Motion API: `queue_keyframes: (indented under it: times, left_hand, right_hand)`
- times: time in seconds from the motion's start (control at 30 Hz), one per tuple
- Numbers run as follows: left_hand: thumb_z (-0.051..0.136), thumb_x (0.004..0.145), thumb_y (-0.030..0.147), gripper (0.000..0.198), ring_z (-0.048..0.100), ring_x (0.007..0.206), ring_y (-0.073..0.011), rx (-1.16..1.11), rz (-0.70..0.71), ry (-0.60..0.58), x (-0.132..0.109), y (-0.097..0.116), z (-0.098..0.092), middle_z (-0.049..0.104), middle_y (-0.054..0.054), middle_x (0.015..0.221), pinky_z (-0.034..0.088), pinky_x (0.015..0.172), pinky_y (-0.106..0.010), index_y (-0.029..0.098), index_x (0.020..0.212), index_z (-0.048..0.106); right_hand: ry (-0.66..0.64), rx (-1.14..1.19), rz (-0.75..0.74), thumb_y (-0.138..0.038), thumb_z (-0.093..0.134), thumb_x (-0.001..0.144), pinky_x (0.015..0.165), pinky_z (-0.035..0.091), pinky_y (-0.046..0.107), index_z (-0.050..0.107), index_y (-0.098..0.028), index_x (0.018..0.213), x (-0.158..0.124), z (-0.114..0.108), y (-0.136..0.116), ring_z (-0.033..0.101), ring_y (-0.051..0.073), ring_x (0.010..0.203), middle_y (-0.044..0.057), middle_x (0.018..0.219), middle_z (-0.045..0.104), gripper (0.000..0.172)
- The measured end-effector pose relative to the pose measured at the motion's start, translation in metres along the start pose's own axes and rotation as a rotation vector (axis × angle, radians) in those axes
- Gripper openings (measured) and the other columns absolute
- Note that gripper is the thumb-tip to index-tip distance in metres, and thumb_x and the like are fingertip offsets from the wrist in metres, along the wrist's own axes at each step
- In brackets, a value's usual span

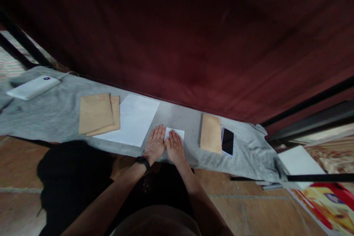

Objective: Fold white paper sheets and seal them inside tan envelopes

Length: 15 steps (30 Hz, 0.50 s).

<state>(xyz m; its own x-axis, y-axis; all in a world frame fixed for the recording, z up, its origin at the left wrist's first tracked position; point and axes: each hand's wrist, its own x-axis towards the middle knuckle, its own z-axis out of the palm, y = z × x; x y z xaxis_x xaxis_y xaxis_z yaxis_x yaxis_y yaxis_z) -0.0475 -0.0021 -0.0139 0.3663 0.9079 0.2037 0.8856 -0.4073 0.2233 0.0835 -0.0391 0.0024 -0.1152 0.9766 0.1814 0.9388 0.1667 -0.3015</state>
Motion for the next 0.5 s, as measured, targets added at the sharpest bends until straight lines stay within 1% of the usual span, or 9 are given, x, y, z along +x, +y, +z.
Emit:
queue_keyframes:
  times: [0.07, 0.13, 0.3, 0.5]
  left_hand:
    - [0.034, 0.097, 0.033, 0.065, 0.026, 0.153, -0.0282, 0.006, -0.002, 0.022, -0.001, 0.0, 0.0, 0.032, -0.017, 0.163, 0.022, 0.124, -0.047, 0.006, 0.155, 0.033]
    - [0.033, 0.098, 0.037, 0.065, 0.026, 0.153, -0.0285, 0.016, -0.012, 0.034, -0.001, 0.002, 0.0, 0.033, -0.018, 0.162, 0.023, 0.124, -0.048, 0.006, 0.155, 0.033]
    - [0.029, 0.101, 0.042, 0.066, 0.026, 0.153, -0.0297, 0.051, -0.039, 0.013, 0.001, 0.006, -0.003, 0.032, -0.02, 0.162, 0.021, 0.124, -0.048, 0.003, 0.154, 0.035]
    - [0.029, 0.102, 0.043, 0.066, 0.027, 0.152, -0.0306, 0.047, -0.033, -0.014, 0.002, 0.005, -0.004, 0.031, -0.021, 0.162, 0.021, 0.124, -0.048, 0.002, 0.153, 0.036]
  right_hand:
    - [0.003, -0.042, 0.034, -0.032, 0.032, 0.107, 0.122, 0.027, 0.047, 0.045, -0.015, 0.151, -0.002, 0.003, 0.003, 0.036, 0.024, 0.148, 0.013, 0.158, 0.041, 0.048]
    - [0.022, -0.088, 0.048, -0.032, 0.035, 0.107, 0.122, 0.027, 0.048, 0.043, -0.016, 0.152, -0.006, 0.003, 0.012, 0.037, 0.025, 0.148, 0.013, 0.159, 0.039, 0.049]
    - [0.081, -0.156, 0.086, -0.03, 0.04, 0.105, 0.12, 0.029, 0.048, 0.039, -0.011, 0.154, -0.015, 0.002, 0.033, 0.038, 0.026, 0.147, 0.015, 0.158, 0.04, 0.052]
    - [0.095, -0.176, 0.128, -0.03, 0.036, 0.105, 0.119, 0.028, 0.047, 0.04, -0.009, 0.153, -0.02, 0.004, 0.042, 0.041, 0.028, 0.144, 0.016, 0.157, 0.042, 0.052]
